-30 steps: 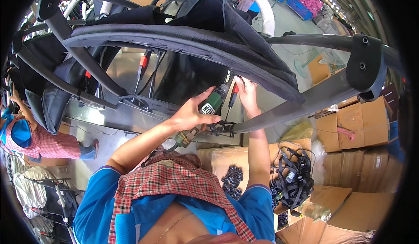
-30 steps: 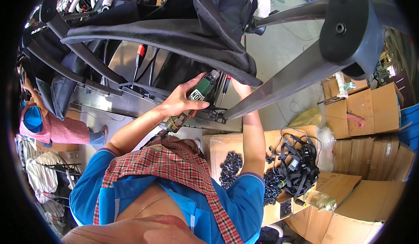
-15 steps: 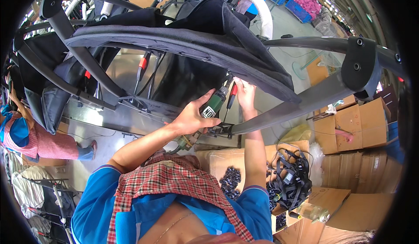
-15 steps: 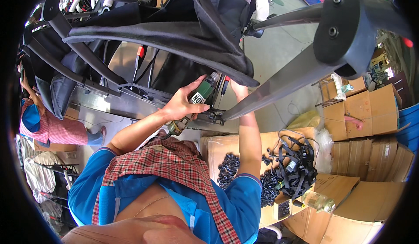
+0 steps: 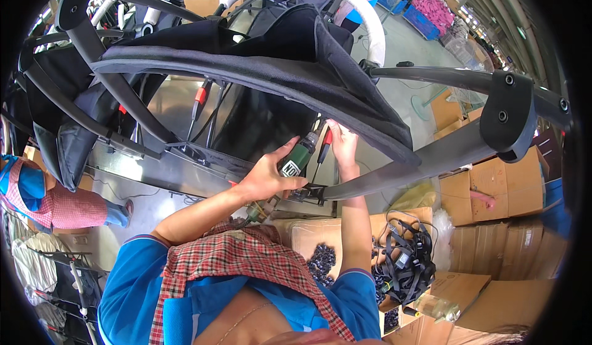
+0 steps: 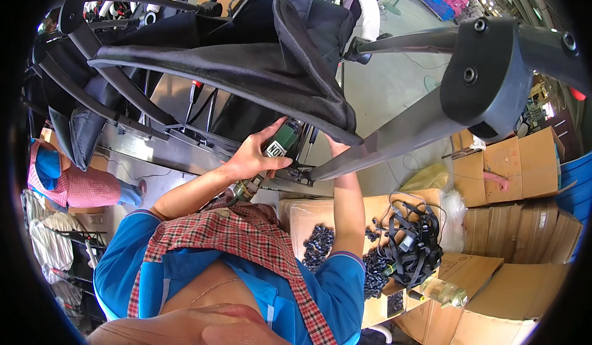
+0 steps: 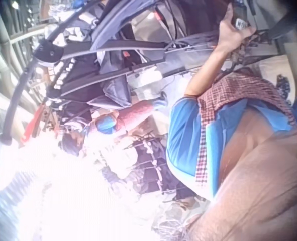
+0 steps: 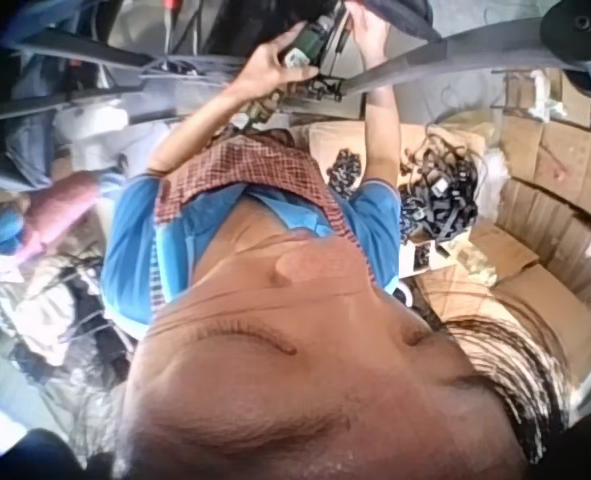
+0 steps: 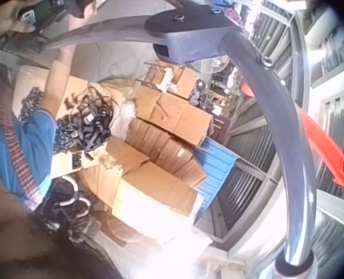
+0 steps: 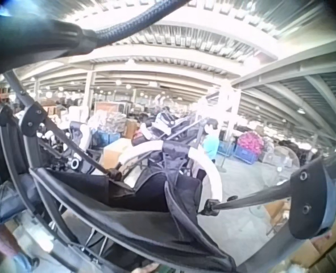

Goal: The person uses a cordless drill to attach black plastic fasteners to a stroller frame, securing the fabric seat and canopy. They repeatedly pick fasteners from a pile on a table, position the stroller, and drive the fasteners into place.

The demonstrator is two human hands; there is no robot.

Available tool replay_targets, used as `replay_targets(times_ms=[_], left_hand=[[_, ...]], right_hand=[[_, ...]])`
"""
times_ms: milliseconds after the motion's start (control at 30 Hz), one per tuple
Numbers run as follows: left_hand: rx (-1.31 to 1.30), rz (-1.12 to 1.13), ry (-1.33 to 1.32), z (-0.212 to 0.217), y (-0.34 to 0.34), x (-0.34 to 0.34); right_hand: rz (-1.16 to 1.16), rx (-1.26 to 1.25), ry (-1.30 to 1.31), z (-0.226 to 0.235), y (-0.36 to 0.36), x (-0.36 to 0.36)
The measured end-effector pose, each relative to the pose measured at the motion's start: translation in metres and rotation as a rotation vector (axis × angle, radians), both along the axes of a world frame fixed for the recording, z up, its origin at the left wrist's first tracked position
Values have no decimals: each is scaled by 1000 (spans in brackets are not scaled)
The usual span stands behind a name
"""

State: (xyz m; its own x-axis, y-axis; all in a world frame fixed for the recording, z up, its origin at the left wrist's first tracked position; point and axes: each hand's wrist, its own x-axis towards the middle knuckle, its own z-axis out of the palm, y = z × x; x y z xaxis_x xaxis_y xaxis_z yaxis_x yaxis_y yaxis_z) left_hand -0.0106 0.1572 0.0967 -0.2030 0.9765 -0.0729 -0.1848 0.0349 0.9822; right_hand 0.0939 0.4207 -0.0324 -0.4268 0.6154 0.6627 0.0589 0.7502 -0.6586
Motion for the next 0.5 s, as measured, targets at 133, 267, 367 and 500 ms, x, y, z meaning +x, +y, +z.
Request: replay_targets(times_ms=[133, 267, 367, 500], left_hand=[[1, 3, -5, -1, 0, 1], [38, 22, -8, -3, 0, 6], [42, 32, 1, -3, 0, 4], [13, 16, -19, -2, 1, 4]], right_hand=[[10, -11, 39, 14, -12, -2], [-48, 60, 49, 20, -15, -4], [-30, 33, 65, 31, -22, -7], [-118, 147, 36, 34, -27, -8]])
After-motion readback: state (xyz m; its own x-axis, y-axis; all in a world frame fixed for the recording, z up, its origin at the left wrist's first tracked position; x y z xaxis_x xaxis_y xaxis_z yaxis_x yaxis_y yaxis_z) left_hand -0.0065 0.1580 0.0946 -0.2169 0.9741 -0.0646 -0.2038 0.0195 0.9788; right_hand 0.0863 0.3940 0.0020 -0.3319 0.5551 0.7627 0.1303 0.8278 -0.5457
